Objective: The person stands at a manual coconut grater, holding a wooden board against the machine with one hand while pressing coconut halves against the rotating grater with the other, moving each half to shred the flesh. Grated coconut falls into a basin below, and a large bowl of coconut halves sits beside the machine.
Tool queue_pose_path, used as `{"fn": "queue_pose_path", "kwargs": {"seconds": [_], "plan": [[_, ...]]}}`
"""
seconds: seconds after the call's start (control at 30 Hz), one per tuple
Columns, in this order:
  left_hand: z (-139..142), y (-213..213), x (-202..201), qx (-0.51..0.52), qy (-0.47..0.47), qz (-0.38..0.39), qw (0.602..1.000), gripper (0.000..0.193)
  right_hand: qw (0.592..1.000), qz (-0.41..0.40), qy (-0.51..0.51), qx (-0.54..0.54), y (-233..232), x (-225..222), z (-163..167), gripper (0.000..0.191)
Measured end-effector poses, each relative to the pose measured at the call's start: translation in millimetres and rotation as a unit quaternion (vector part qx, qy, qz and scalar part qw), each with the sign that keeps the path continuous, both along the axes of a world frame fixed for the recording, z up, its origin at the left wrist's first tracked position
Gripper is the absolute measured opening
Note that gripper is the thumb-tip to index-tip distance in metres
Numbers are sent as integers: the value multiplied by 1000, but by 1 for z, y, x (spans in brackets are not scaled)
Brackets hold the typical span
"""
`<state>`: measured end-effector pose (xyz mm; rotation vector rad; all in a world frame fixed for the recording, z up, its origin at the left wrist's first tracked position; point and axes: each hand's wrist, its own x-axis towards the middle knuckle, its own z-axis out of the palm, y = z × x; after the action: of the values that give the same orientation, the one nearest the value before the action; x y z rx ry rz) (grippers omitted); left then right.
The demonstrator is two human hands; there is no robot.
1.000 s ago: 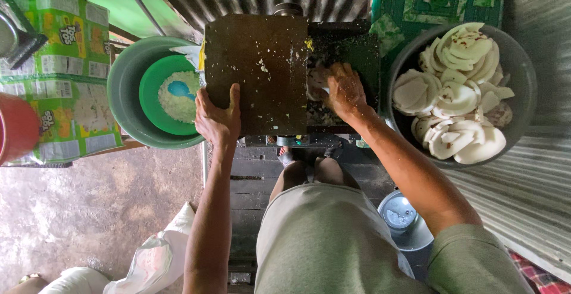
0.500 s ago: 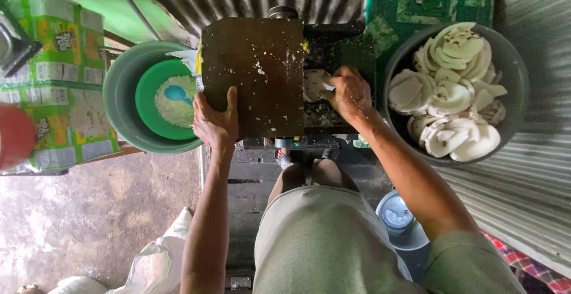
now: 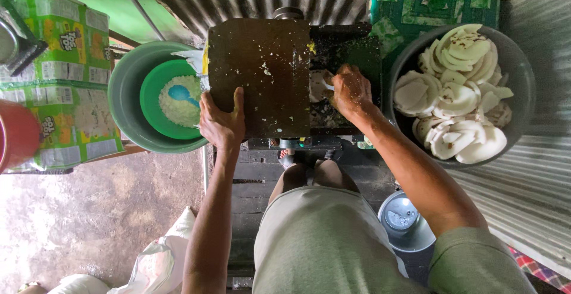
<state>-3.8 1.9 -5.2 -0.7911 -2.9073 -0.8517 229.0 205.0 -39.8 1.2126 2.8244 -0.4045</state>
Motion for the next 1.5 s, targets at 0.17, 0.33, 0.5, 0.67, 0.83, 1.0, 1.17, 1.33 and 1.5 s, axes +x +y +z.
{"fn": "queue_pose_path", "kwargs": {"seconds": [0.17, 0.33, 0.5, 0.67, 0.83, 1.0, 1.17, 1.33, 1.5], "plan": [[-1, 1, 0, -2, -5, 5, 1000, 72, 999, -8, 13, -28, 1, -4, -1, 25], [-2, 0, 1, 0, -14, 4, 1000, 73, 1000, -1, 10, -6, 1, -6, -10, 23], [-4, 0, -1, 15, 0, -10, 1000, 75, 999, -11, 20, -30, 3, -6, -26, 18], [-1, 1, 1, 11, -4, -5, 1000, 72, 998, -29, 43, -26, 1, -11, -34, 19], [2, 0, 3, 29, -8, -7, 1000, 69, 999, -14, 34, -31, -3, -12, -30, 24], [0, 0, 2, 30, 2, -8, 1000, 70, 981, 2, 195, -16, -6, -1, -23, 39], [-5, -1, 0, 33, 31, -5, 999, 70, 974, 34, 220, -47, -1, 14, -19, 39], [-5, -1, -3, 15, 22, -1, 1000, 71, 988, 18, 147, -31, 5, 19, -20, 33], [-4, -1, -2, 21, 17, 0, 1000, 68, 975, 37, 214, -34, 10, 17, -21, 25]]}}
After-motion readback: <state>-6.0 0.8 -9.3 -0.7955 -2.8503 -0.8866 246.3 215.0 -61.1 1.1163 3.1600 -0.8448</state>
